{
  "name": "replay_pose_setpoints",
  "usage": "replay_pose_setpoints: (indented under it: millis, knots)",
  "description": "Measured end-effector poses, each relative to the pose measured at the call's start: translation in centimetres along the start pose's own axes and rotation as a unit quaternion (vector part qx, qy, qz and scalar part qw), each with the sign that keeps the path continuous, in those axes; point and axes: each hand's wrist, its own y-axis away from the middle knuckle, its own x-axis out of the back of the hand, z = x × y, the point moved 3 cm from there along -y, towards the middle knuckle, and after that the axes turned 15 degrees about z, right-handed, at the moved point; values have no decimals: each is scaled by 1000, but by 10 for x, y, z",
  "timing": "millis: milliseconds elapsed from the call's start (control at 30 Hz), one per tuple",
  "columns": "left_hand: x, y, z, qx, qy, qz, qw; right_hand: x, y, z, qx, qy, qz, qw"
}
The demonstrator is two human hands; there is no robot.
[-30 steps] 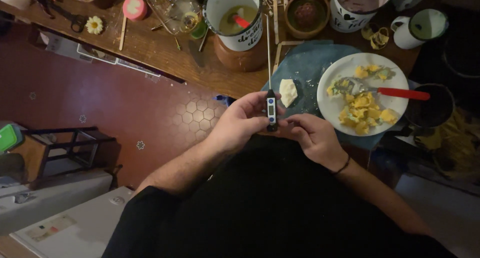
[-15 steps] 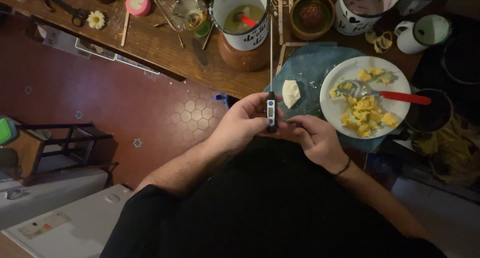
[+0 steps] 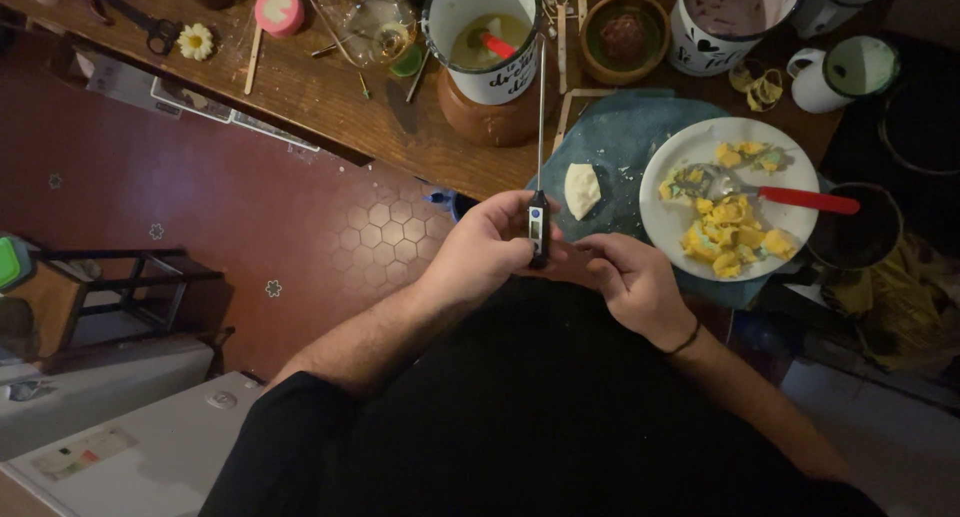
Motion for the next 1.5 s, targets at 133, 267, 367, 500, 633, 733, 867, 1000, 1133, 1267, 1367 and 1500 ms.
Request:
replay_pose_setpoints:
  millis: [133, 267, 367, 500, 633, 733, 867, 1000, 1133, 1267, 1367, 1500]
  knots:
    - [0, -1, -2, -2, -9, 8, 1000, -1, -1, -3, 14, 3, 13, 1000]
    - [0, -5, -9, -13, -14, 12, 1000, -1, 0, 3, 6, -1, 2, 1000]
    - [2, -5, -8, 0, 4, 14, 1000, -1, 0, 1, 17, 12, 10, 1000]
    - [4, -7, -13, -2, 8, 8, 1000, -1, 0, 0, 13, 7, 12, 1000]
    - [6, -10, -18, 8, 30, 3, 1000, -2, -2, -3, 22, 16, 10, 1000]
    - [6, -9, -15, 1, 26, -4, 1000, -2, -1, -1, 26, 17, 13, 999]
    - [1, -3, -3, -10, 14, -4, 1000, -2, -1, 4, 5, -3, 0, 1000]
    - [3, -4, -3, -8, 24, -12, 1000, -2, -3, -1, 1, 4, 3, 1000]
    - [3, -7, -6, -7, 26, -16, 1000, -2, -2, 2, 1, 6, 3, 1000]
    - [3, -8, -9, -1, 40, -16, 999, -3, -4, -11, 11, 15, 9, 1000]
    - [2, -5, -2, -4, 32, -18, 999, -2, -3, -4, 10, 12, 6, 1000]
    - [4, -4, 0, -2, 26, -28, 999, -2, -3, -2, 1, -6, -3, 1000]
